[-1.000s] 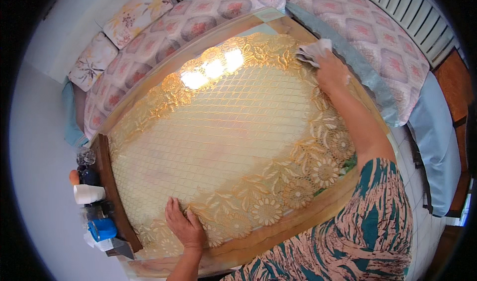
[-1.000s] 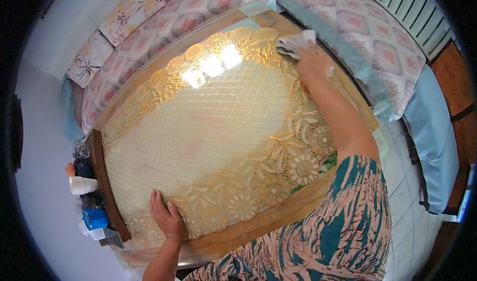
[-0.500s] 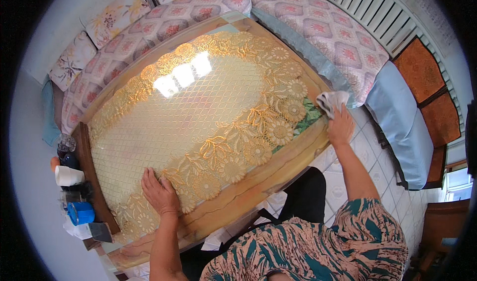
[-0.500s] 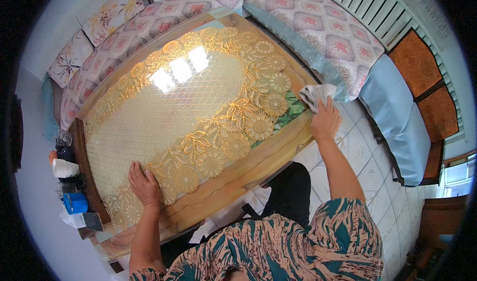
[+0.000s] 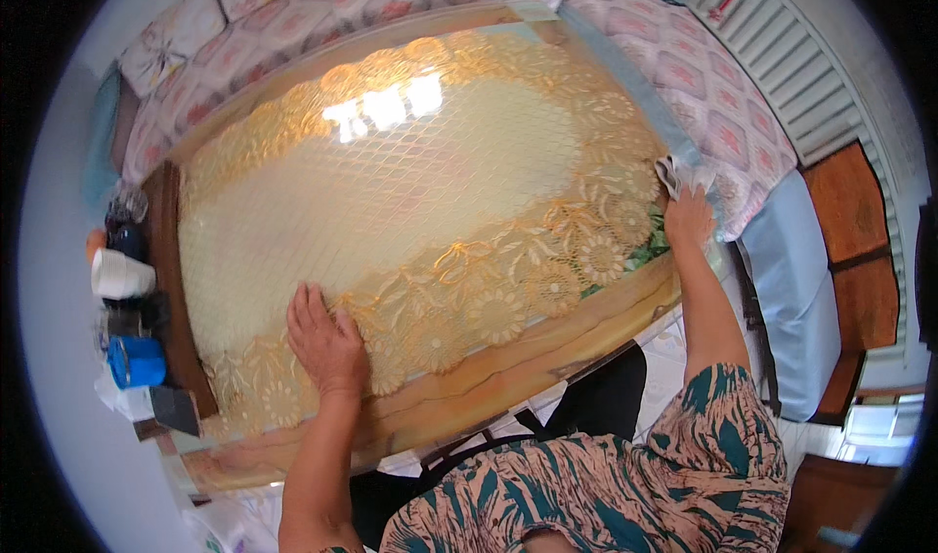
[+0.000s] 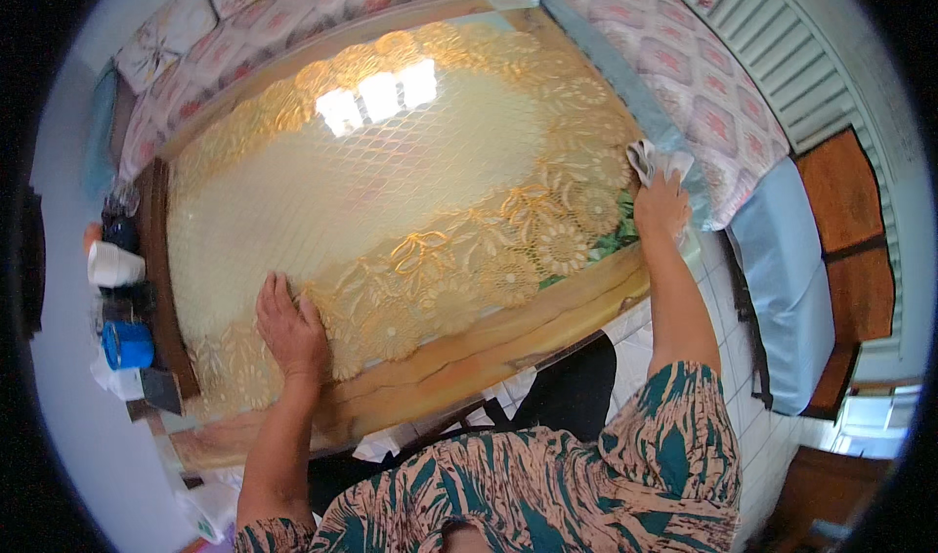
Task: The person wipes a glass tabletop with a cloth, cleaning the patterned center and the wooden frame, and then folds the cloth on the table surface.
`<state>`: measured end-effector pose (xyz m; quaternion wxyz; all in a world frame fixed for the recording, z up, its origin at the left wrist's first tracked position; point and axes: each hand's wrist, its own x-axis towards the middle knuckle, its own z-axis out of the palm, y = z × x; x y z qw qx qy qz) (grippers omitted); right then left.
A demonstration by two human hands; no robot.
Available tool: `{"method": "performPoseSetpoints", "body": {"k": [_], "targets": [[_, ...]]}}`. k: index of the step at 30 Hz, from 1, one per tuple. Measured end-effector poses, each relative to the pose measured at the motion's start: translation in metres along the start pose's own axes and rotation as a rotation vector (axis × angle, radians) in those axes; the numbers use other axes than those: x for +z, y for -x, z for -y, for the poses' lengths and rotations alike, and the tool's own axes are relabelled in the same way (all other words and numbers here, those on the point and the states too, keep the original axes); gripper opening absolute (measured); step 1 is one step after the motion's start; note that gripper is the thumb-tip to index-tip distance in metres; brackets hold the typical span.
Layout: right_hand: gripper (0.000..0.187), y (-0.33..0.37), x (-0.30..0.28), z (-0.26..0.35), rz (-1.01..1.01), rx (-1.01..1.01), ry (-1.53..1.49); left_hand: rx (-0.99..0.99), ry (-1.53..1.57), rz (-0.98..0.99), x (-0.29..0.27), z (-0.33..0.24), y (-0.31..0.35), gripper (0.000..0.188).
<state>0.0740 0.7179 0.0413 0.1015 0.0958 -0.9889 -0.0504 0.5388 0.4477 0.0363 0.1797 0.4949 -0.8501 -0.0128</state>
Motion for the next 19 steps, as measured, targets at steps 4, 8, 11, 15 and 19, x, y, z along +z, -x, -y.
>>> {"method": "performPoseSetpoints", "body": {"k": [4, 8, 11, 15, 19], "targets": [[0.040, -0.022, 0.003, 0.063, -0.072, -0.296, -0.034, 0.011, -0.003, -0.007, -0.002, 0.000, -0.001, 0.050], [0.040, 0.035, 0.006, 0.153, -0.275, -0.717, -0.543, 0.017, -0.025, -0.034, -0.001, -0.001, -0.001, 0.050], [0.038, 0.151, -0.042, 0.206, -0.256, -0.938, -0.655, 0.022, -0.026, -0.059, 0.007, 0.004, 0.000, 0.050], [0.039, 0.281, -0.062, 0.202, -0.212, -1.193, -0.764, 0.050, 0.016, -0.096, 0.016, 0.017, 0.001, 0.049], [0.041, 0.291, -0.075, 0.153, -0.116, -1.268, -0.782, -0.018, 0.059, -0.103, 0.037, 0.044, -0.001, 0.055]]}}
